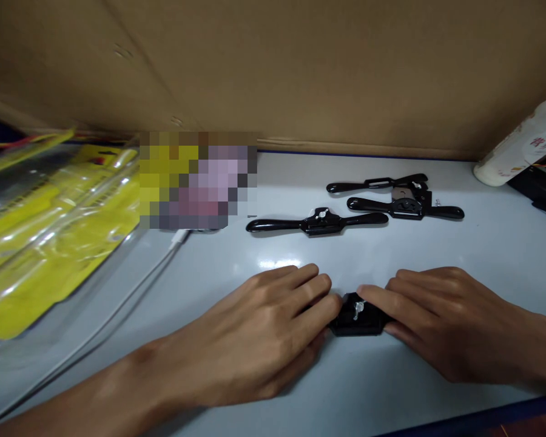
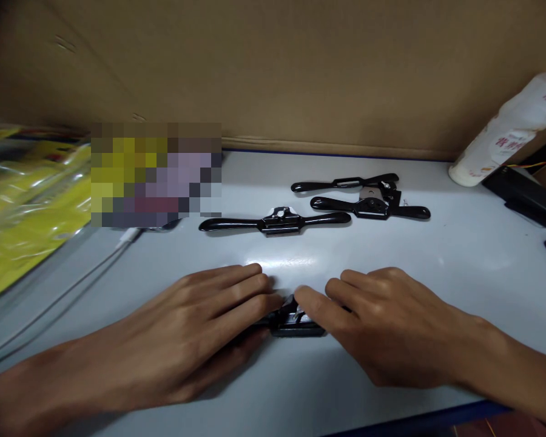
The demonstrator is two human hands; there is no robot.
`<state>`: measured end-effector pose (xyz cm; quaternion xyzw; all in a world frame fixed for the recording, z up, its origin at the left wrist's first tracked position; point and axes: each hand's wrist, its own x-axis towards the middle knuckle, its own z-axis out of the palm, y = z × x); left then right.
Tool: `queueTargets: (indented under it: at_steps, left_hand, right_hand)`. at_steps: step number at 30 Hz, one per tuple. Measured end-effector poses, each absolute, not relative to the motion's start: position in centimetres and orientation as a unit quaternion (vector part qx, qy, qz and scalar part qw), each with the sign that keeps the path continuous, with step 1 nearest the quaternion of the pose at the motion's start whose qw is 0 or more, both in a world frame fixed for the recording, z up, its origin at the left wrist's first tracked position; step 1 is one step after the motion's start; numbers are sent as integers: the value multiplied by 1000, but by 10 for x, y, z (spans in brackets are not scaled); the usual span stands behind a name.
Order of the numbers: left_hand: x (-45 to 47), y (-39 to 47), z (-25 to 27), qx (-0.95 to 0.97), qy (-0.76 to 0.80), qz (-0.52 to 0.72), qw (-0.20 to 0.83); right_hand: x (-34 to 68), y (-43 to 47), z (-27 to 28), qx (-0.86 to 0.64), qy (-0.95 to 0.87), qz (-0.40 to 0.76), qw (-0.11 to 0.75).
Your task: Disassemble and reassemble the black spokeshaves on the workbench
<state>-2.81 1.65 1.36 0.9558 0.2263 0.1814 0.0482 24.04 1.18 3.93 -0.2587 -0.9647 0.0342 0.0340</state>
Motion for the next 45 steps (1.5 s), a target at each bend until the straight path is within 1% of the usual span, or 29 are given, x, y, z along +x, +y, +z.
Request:
queueTargets:
  at_steps: [6,10,14,17,23,29,37,45]
  left_hand:
    - [-30,16,13,956,227,175,55]
    - [-29,16,13,955,229,181,55]
    - [-29,16,14,956,230,172,58]
    - [-29,16,15,957,230,171,55]
    - [-28,16,15,957,227,171,53]
    - [-28,17,15,956,232,171,53]
    - [-28,17,13,956,226,176,56]
    - [-28,17,15,956,228,176,55]
  right_hand:
    - [242,13,39,-243,-969,26,28]
    - [242,14,40,-225,-973,26,39]
    - [241,13,38,-255,-965,44,39]
    - [242,12,37,-258,-965,31,44]
    - [242,13,40,-230,-973,15,27]
    - [241,13,40,-245,-969,15,19]
    - [241,13,38,-263,-962,48,46]
    - [240,13,38,-264,-962,40,51]
